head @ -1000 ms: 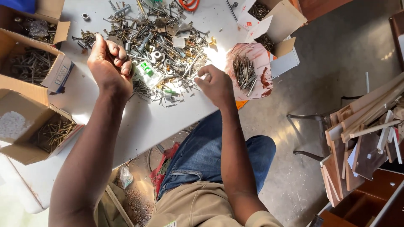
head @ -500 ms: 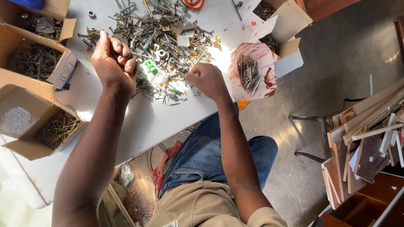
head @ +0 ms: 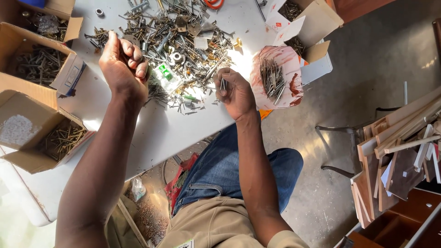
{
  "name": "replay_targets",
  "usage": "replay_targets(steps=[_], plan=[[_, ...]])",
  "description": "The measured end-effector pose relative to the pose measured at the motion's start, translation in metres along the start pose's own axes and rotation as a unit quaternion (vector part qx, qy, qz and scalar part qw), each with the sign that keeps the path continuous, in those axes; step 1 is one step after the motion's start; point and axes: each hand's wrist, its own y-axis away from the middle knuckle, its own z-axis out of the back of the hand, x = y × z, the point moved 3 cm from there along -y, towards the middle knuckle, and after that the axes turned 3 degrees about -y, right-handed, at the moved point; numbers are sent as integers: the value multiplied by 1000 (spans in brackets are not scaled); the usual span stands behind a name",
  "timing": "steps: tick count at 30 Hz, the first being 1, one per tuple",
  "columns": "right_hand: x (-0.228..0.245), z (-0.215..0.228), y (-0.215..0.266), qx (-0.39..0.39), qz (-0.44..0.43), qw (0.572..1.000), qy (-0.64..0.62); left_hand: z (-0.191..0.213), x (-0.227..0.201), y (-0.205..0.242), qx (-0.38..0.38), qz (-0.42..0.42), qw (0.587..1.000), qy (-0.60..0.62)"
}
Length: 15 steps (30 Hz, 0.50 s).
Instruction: The person sits at a table and sorts a large pile of mixed metal fasteners. They pick up individual screws and bolts, inspect them, and place them into separate cardboard boxes or a paper bag.
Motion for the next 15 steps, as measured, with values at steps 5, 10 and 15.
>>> replay_targets(steps=[5,10,15], plan=[[1,-4,0,27,13,998,-48,-2,-1,2,3,6,1000,4],[6,-21,2,28,69,997,-7,-1,-1,2,-3,9,1000,-1],[3,-36,-5,-80,115,721,679,4,2,-6,11,-10,1000,5]])
